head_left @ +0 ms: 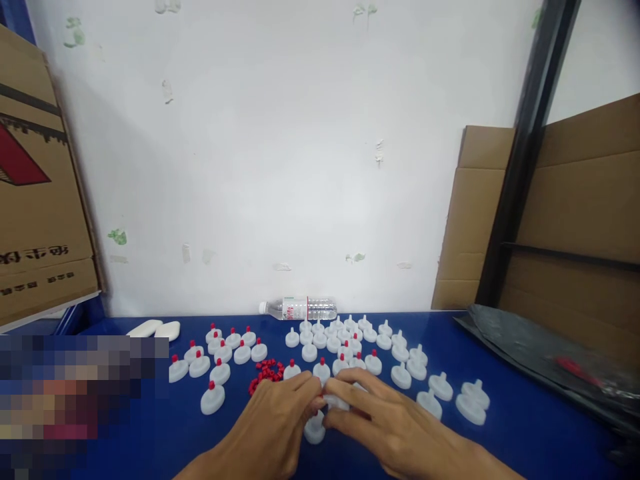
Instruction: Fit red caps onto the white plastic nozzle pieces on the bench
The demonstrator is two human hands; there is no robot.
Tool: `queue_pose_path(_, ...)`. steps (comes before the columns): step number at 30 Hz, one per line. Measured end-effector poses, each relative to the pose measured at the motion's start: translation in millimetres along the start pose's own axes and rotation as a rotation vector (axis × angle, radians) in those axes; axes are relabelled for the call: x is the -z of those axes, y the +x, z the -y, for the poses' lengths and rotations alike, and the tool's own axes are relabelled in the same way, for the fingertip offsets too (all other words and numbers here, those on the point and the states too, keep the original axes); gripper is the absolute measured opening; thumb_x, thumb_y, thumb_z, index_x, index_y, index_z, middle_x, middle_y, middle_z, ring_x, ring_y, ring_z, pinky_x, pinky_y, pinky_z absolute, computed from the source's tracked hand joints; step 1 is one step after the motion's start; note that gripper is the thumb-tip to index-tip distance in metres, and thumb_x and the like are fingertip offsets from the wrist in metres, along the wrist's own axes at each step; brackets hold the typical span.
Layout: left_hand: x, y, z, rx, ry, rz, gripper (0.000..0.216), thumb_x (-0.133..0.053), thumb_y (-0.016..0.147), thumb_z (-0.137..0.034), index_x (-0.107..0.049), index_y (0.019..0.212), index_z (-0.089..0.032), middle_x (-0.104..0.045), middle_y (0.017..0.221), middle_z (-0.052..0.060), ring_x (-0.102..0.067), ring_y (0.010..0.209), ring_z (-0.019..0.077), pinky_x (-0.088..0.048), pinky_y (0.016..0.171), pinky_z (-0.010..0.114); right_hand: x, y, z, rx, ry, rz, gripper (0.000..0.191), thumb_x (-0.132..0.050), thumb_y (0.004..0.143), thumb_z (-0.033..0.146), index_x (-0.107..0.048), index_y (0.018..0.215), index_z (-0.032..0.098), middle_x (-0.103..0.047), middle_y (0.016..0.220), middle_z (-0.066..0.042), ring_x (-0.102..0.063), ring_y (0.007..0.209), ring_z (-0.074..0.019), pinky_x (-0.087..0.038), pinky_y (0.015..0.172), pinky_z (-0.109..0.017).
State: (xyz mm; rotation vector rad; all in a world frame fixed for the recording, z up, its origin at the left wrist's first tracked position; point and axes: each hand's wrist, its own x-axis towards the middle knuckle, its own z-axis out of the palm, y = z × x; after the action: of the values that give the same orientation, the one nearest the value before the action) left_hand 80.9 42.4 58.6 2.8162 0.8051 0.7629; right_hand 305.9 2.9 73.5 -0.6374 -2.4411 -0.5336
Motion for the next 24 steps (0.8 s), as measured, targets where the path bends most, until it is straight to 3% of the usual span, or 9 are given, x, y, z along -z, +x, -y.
queue_pose_path(3,3,2,0,-0.018,-0.026,-0.023,0.028,-0.024,0.101,-0.014,-0.041,0.080,-0.024,-0.056,0.072,-0.001,-0.048,0.058,0.0146,-0.030,0.055,0.028,-1,1,1,-0.007,-0.004,0.006,0.043,-0.044,0.090,-0.008,-0.064,0.121,0.014,-0.070,0.118,-0.012,-0.061,0.118,-0.0212,-0.057,0.097,-0.030)
queue_pose_path(8,26,7,8,-0.176,0.050,-0.135,0.026,-0.031,0.107,-0.018,-0.046,0.086,-0.023,-0.052,0.074,-0.004,-0.045,0.059,0.0124,-0.026,0.056,0.028,-3,3,0,-0.056,0.073,-0.038,0.063,-0.036,0.081,-0.013,-0.057,0.133,0.015,-0.063,0.127,-0.014,-0.056,0.125,-0.0215,-0.052,0.104,-0.037)
queue_pose_path(12,38,6,28,-0.127,0.119,-0.245,0.027,-0.034,0.107,-0.021,-0.050,0.086,-0.021,-0.050,0.072,-0.004,-0.045,0.059,0.0117,-0.027,0.057,0.028,-10,-4,-17,-0.254,0.059,-0.006,0.059,-0.039,0.088,-0.005,-0.053,0.140,0.020,-0.060,0.133,-0.014,-0.057,0.124,-0.0243,-0.054,0.101,-0.044)
queue_pose_path(17,35,3,50,0.081,0.283,-0.017,0.022,-0.041,0.103,-0.023,-0.058,0.090,-0.021,-0.061,0.087,0.002,-0.054,0.080,0.0194,-0.030,0.062,0.031,-15,-21,-54,-0.581,-0.019,0.067,0.034,-0.042,0.105,0.025,-0.060,0.133,0.022,-0.063,0.133,-0.013,-0.057,0.127,-0.0289,-0.049,0.105,-0.052)
queue_pose_path(20,35,3,50,0.150,0.273,0.091,0.022,-0.040,0.101,-0.021,-0.059,0.090,-0.021,-0.061,0.088,0.003,-0.053,0.086,0.0224,-0.033,0.065,0.032,-16,-28,-70,-0.643,0.017,0.138,0.035,-0.036,0.107,0.026,-0.066,0.124,0.020,-0.068,0.126,-0.010,-0.059,0.123,-0.0270,-0.046,0.106,-0.047)
queue_pose_path(24,36,2,49,0.193,0.271,0.137,0.019,-0.045,0.100,-0.024,-0.060,0.088,-0.021,-0.062,0.091,0.004,-0.052,0.089,0.0236,-0.036,0.069,0.034,-15,-30,-76,-0.668,0.036,0.188,0.036,-0.035,0.108,0.027,-0.070,0.114,0.022,-0.073,0.119,-0.007,-0.065,0.113,-0.0255,-0.045,0.102,-0.044)
